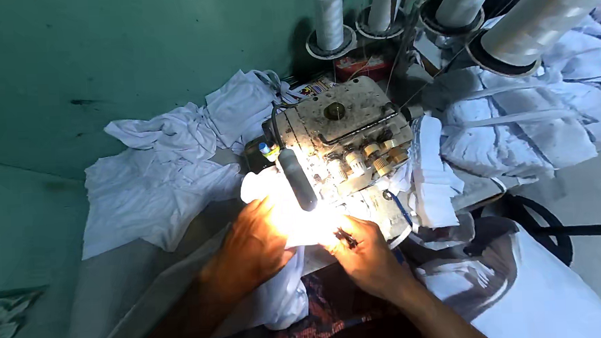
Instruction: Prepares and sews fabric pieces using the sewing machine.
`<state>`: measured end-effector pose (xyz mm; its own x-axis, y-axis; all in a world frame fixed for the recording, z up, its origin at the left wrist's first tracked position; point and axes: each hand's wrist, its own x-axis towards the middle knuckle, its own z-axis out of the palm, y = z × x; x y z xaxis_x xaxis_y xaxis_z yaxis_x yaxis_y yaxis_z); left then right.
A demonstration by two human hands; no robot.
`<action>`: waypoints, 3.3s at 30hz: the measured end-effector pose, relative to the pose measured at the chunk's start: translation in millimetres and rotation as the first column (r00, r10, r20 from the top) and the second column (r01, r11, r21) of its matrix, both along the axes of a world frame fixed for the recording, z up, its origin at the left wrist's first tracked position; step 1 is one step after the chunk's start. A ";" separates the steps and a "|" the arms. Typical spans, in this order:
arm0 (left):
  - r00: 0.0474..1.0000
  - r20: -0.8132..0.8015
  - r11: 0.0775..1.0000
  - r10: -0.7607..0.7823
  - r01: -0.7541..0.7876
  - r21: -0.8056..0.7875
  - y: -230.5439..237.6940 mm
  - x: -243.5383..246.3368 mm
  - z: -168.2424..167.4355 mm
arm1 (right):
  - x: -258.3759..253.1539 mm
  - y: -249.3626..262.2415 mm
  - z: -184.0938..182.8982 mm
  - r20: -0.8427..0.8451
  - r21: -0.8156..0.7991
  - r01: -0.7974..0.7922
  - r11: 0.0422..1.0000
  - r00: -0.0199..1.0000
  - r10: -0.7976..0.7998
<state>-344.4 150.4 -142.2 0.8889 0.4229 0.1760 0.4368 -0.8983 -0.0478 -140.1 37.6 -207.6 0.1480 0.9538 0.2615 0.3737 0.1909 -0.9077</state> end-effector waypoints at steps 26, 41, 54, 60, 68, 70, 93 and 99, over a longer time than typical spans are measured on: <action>0.996 0.071 0.999 -0.051 0.050 0.019 7.4 -9.9 -9.7 | -15.1 19.4 -6.9 -0.045 0.024 0.124 0.992 0.991 -0.123; 0.784 0.358 0.859 0.507 -0.496 -0.130 -10.4 -14.5 -50.4 | -16.9 16.2 23.2 0.373 0.053 0.135 0.989 0.917 -0.145; 0.766 0.502 0.898 0.402 -0.437 -0.053 -54.0 -32.3 -35.6 | -20.7 40.2 30.2 0.714 0.255 0.125 0.959 0.644 -0.274; 0.762 0.537 0.921 0.361 -0.202 -0.333 -46.0 -103.4 37.6 | -1.6 -0.2 31.3 0.476 0.012 0.228 0.974 0.855 -0.206; 0.891 0.324 0.931 0.319 -0.230 -0.285 -40.3 -149.0 80.7 | 4.4 -22.9 14.4 0.215 0.044 0.065 0.997 0.974 -0.073; 0.920 0.299 0.952 0.254 -0.182 -0.247 -44.1 -146.4 86.0 | -0.6 -21.6 23.7 0.168 0.118 0.018 0.993 0.985 -0.038; 0.898 0.214 0.915 0.386 -0.341 -0.216 -69.6 -190.4 -9.1 | 29.0 -17.1 -24.3 0.438 -0.002 -0.165 0.986 0.887 0.149; 0.899 0.323 0.946 0.295 -0.227 -0.233 -80.9 -165.0 -20.5 | 18.1 -34.0 -23.6 0.240 0.088 -0.040 0.995 0.971 0.017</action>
